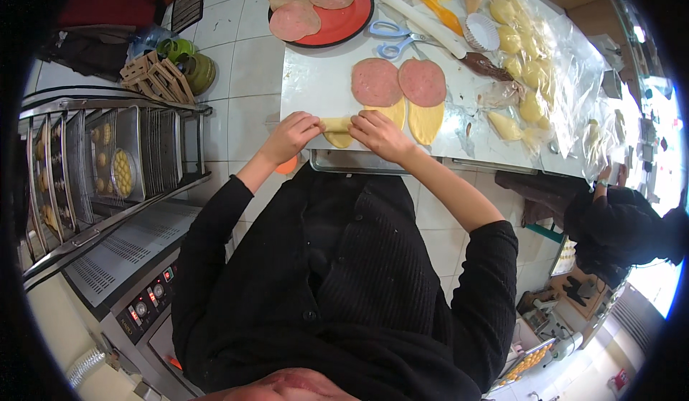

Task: The person rolls pieces of dough into oval shapes, places slices of ham and cheese on them, and rolls them up. Then, the person cuts the rolls into smaller pieces and places them into paper cupcake liners, finishing by piping a topping onto each piece.

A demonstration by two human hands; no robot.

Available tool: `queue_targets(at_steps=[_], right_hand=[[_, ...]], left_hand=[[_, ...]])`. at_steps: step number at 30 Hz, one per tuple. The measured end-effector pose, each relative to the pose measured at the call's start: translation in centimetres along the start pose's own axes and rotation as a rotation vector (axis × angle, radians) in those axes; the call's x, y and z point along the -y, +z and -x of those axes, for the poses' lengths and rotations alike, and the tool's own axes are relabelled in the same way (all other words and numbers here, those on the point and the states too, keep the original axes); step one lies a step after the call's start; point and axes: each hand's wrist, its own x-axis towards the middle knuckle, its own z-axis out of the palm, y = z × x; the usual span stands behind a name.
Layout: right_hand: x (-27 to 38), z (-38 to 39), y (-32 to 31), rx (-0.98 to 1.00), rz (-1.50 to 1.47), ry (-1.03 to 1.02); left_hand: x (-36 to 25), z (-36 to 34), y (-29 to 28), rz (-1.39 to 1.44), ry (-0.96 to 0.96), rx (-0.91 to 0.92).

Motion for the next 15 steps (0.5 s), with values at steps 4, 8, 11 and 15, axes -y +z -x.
queue_targets(at_steps=[4, 8, 11, 15], right_hand=[[1.5, 0.6, -1.0, -0.042, -0.126, 0.115], [1.1, 0.8, 0.4, -0.045, -0.395, 0.39], [1.5, -1.4, -0.7, -0.006, -0.552, 0.699], [1.8, -0.5, 0.2, -0.07, -0.385, 0.382]], left_hand=[[-1.3, 0.5, -0.3, 0.055, -0.077, -0.051], [-1.4, 0.7, 0.5, 0.496, -0.457, -0.005], [-1.5, -0.6, 0.0, 0.637, -0.675, 0.06], [-2.4, -1.0, -0.3, 0.441, -0.507, 0.064]])
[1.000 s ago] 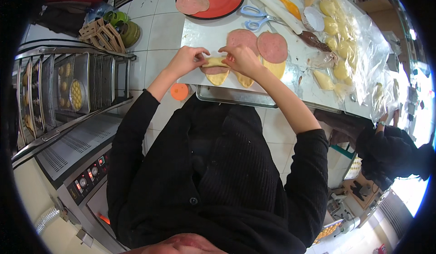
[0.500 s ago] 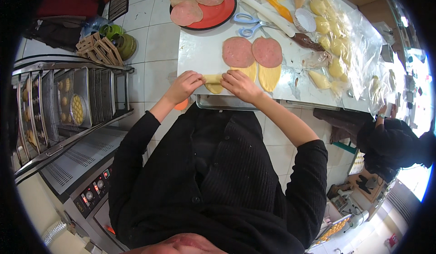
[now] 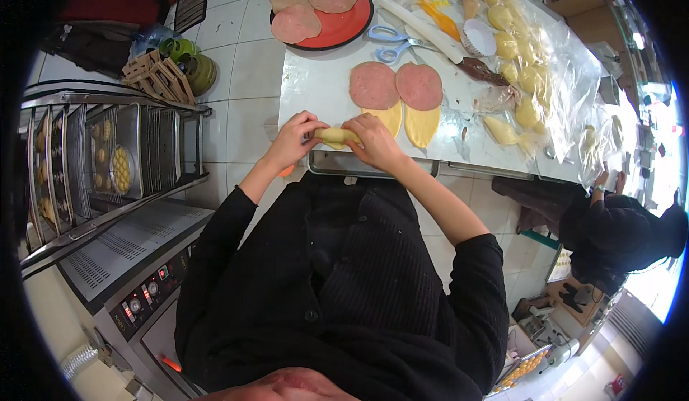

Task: The person rolls pieces of dough into oval shapes, places slices of ham and cheese on them, and rolls them up. Then, the person cuts the rolls into smaller pieces and places them into paper cupcake liners, finishing by piping a topping onto each piece.

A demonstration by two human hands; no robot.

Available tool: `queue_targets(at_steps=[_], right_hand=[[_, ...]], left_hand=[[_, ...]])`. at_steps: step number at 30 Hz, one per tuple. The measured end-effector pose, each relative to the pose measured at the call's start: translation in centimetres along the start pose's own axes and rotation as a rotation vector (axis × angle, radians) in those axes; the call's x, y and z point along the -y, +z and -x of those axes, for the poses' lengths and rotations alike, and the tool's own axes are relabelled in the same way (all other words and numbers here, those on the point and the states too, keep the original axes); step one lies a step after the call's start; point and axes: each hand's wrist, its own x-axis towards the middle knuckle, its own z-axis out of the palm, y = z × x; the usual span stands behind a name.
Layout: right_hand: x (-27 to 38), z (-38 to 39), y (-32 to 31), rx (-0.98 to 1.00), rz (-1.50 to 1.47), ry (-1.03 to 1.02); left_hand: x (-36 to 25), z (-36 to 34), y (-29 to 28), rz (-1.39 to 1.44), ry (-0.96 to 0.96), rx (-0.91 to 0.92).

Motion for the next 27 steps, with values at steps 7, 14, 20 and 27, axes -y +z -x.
queue_targets(at_steps=[7, 14, 20, 27], right_hand=[[0.4, 2.4, 2.1, -0.016, 0.191, -0.174], [0.4, 3.0, 1.9, -0.011, 0.139, -0.222], [1.8, -3.3, 0.4, -0.098, -0.378, 0.234], [-0.6, -5.6, 2.1, -0.145, 0.105, -0.081]], left_hand=[[0.2, 1.8, 2.6, -0.14, 0.227, -0.114], [1.4, 2.7, 3.3, -0.07, 0.317, -0.159], [1.2, 0.3, -0.3, 0.314, -0.092, -0.323], [2.2, -1.7, -0.5, 0.044, 0.001, -0.38]])
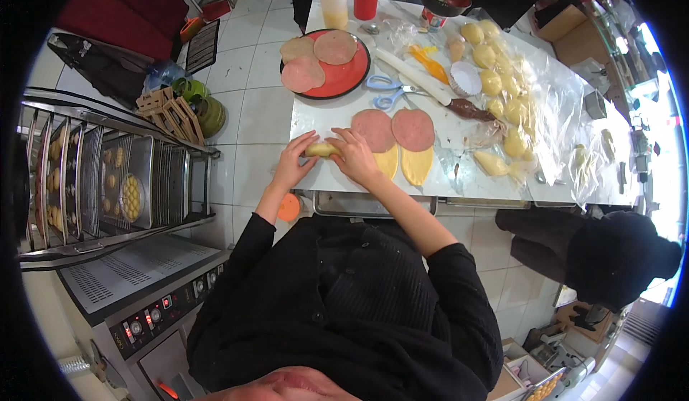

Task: The person rolls pieces of dough into oval shapes, places slices of ham and cheese on them, and rolls them up. Then, the person cuts the rolls into smaller pieces and places them into paper cupcake liners, finishing by piping a topping onto each piece.

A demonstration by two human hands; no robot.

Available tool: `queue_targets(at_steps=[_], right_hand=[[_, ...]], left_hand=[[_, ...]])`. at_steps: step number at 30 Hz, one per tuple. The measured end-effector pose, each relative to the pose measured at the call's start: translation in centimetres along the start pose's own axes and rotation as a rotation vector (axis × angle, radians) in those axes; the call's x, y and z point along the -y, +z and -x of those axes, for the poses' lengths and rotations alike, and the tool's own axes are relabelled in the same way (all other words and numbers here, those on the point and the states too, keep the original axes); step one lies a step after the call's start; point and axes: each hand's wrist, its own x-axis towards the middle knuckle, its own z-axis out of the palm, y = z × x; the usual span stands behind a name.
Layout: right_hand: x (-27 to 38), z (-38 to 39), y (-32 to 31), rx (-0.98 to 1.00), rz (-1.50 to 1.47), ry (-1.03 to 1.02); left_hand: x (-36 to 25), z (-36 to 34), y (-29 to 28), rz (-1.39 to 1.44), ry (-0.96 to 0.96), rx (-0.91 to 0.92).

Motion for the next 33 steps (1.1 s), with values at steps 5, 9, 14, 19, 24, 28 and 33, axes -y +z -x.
queue_targets(at_steps=[5, 9, 14, 19, 24, 28, 33], right_hand=[[-0.8, 1.6, 1.2, -0.032, -0.134, 0.121], [-0.3, 1.8, -1.1, -0.055, 0.02, 0.017], [-0.8, 8.9, -6.1, -0.252, 0.151, 0.28], [0.9, 14.0, -5.5, 0.052, 0.467, 0.221], [0.9, 14.9, -6.1, 0.103, 0.487, 0.232], [0.7, 14.5, -6.6, 0.106, 0.407, 0.17], [-4.6, 7.9, -8.4, -0.08, 0.311, 0.309]], left_hand=[[1.4, 0.5, 1.0, -0.019, 0.002, 0.033], [0.7, 0.4, 1.0, -0.048, 0.028, 0.098], [-3.5, 2.6, 4.5, -0.299, 0.287, 0.245], [-4.7, 4.3, 8.6, -0.254, 0.385, 0.508], [-5.3, 5.4, 7.5, -0.393, 0.335, 0.511], [-6.1, 5.1, 7.9, -0.456, 0.343, 0.46], [-5.5, -3.2, 7.8, -0.414, 0.195, 0.12]])
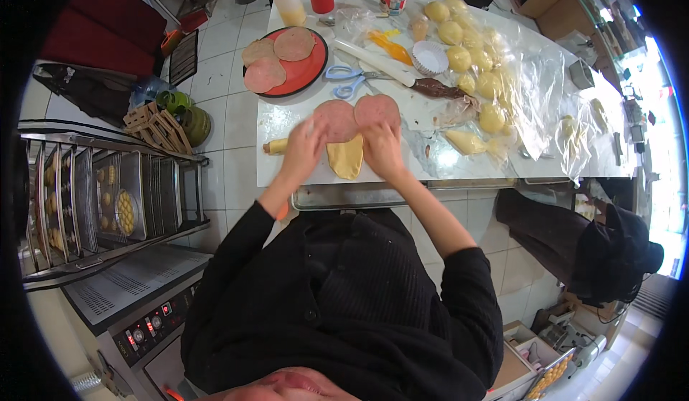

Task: The person rolls pieces of dough into oval shapes, places slices of ham and cheese on them, and rolls them up. Then, the person cuts the rolls into smaller pieces and places them into paper cupcake liners, finishing by piping a topping onto each piece.

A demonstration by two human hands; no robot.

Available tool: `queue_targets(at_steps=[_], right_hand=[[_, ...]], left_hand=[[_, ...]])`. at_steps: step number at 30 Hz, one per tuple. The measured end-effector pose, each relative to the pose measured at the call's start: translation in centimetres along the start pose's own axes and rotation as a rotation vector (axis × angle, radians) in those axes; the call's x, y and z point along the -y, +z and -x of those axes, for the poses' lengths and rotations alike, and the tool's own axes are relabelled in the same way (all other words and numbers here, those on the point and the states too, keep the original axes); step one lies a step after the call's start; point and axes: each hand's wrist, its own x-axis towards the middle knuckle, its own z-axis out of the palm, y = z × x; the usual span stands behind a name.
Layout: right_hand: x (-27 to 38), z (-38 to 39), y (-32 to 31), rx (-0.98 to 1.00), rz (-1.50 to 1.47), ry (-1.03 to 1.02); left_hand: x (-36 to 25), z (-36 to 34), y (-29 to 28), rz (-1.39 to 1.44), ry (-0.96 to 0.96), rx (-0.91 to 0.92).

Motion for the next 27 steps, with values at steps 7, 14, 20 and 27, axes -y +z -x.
queue_targets(at_steps=[7, 14, 20, 27], right_hand=[[-0.9, -6.3, 4.3, 0.033, 0.106, 0.074], [-2.5, -8.0, 2.8, 0.282, -0.041, 0.156], [-3.6, -8.8, 2.7, 0.193, -0.353, 0.083], [-3.1, -9.3, 1.5, 0.258, -0.003, 0.073]], left_hand=[[4.2, -7.0, 3.4, 0.0, -0.501, 0.228], [3.9, -7.6, 2.7, 0.124, -0.467, 0.198], [5.9, -7.5, 3.0, 0.393, -0.379, 0.189], [4.3, -8.2, 3.3, 0.288, -0.335, 0.203]])
